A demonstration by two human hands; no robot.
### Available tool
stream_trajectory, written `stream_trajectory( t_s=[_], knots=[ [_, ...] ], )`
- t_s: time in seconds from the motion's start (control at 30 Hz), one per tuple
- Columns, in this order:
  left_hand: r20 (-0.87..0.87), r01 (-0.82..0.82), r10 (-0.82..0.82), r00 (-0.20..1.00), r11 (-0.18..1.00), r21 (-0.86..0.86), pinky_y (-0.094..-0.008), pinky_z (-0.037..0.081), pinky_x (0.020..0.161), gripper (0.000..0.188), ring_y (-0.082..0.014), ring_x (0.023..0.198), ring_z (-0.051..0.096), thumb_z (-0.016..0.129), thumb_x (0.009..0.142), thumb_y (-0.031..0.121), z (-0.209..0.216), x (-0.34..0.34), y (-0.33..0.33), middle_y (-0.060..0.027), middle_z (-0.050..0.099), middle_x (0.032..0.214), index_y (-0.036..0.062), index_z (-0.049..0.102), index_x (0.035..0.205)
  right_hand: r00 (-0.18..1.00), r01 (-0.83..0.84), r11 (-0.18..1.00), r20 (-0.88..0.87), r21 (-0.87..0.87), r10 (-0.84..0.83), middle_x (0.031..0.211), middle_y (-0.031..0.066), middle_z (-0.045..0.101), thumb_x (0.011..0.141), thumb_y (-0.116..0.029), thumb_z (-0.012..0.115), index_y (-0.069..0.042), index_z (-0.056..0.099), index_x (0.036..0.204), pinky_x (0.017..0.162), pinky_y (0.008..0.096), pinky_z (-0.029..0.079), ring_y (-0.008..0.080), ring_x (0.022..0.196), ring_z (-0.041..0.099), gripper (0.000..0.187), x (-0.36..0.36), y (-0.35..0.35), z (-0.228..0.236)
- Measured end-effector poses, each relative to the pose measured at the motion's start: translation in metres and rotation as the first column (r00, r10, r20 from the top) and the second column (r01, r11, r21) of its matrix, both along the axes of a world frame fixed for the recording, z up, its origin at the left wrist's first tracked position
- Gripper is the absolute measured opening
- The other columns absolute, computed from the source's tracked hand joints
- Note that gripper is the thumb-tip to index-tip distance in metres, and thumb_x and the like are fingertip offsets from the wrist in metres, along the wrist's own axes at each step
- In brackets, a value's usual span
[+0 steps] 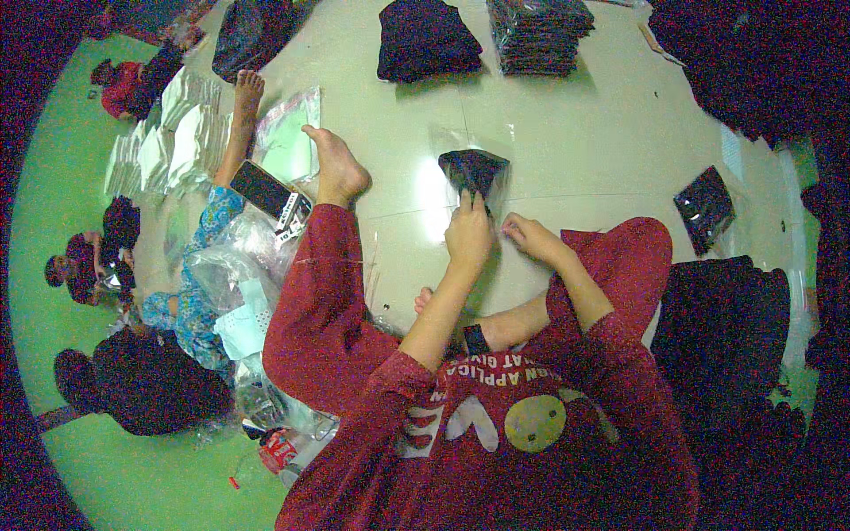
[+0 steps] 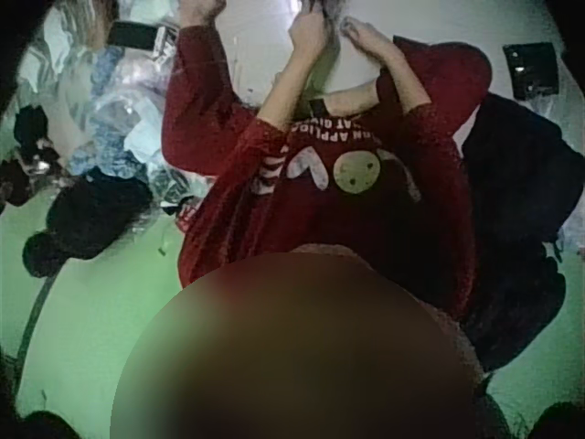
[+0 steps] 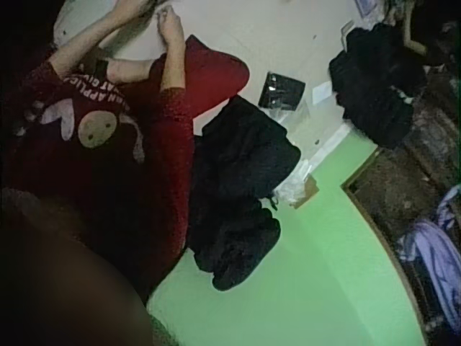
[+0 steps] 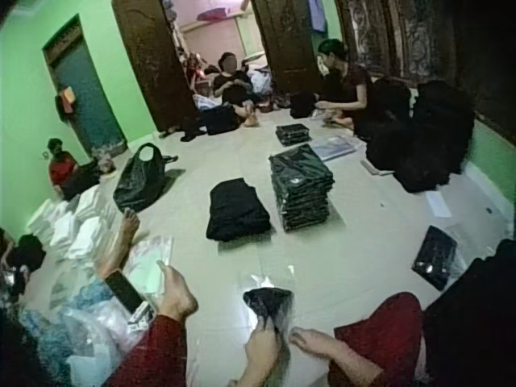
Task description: The person folds dark-colored garments and places them into clear plastic bags. They seal the bags, apply a small white label to the front, and stack the finished packages. The process is repeated for multiple items.
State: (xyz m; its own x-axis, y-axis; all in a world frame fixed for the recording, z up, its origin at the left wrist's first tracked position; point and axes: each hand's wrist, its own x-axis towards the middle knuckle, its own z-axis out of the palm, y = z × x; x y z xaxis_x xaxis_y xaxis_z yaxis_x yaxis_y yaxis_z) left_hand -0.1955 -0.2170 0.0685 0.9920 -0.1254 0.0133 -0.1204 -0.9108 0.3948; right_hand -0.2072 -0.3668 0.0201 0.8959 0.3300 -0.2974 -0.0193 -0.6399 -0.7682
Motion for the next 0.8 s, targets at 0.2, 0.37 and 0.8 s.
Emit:
stream_trajectory(
  t_s=[0.2,0.37,0.8],
  knots=[
    [0.055,-0.138,0.154,0.987,0.966,-0.218,-0.0428,0.045,0.081,0.041,-0.0412,0.097,0.052,0.042,0.088,0.027,-0.020,0.007,0.008,-0.0285,0.045,0.117,-0.0031,0.047,0.117,0.998,0.065,0.995,-0.008,-0.078,-0.066,0.083,0.0204,0.060,0.089,-0.025,0.043,-0.005,0.048,0.098,0.070,0.0419,0.045,0.0365,0.080,0.059,0.023,0.007,-0.010,0.001],
    [0.192,-0.018,-0.038,0.981,0.959,0.281,-0.0454,0.028,0.099,0.041,-0.0402,0.125,0.026,0.042,0.082,0.014,-0.030,-0.014,0.013,-0.0277,0.024,0.135,-0.0094,0.045,0.115,0.999,0.029,0.995,0.024,-0.100,-0.027,0.085,0.0213,0.060,0.088,-0.025,0.043,-0.005,0.048,0.098,0.071,0.0430,0.045,0.0384,0.082,0.057,0.023,0.006,0.000,-0.005],
    [0.272,0.110,-0.196,0.942,0.948,0.300,-0.0506,0.017,0.102,0.058,-0.0359,0.117,0.038,0.052,0.077,0.035,-0.037,-0.013,0.009,-0.0263,0.045,0.119,-0.0022,0.044,0.120,0.997,-0.042,0.984,0.053,-0.176,0.053,0.089,0.0219,0.059,0.089,-0.028,0.037,-0.006,0.047,0.099,0.073,0.0468,0.045,0.0381,0.086,0.057,0.026,0.005,-0.001,-0.014]
  ],
)
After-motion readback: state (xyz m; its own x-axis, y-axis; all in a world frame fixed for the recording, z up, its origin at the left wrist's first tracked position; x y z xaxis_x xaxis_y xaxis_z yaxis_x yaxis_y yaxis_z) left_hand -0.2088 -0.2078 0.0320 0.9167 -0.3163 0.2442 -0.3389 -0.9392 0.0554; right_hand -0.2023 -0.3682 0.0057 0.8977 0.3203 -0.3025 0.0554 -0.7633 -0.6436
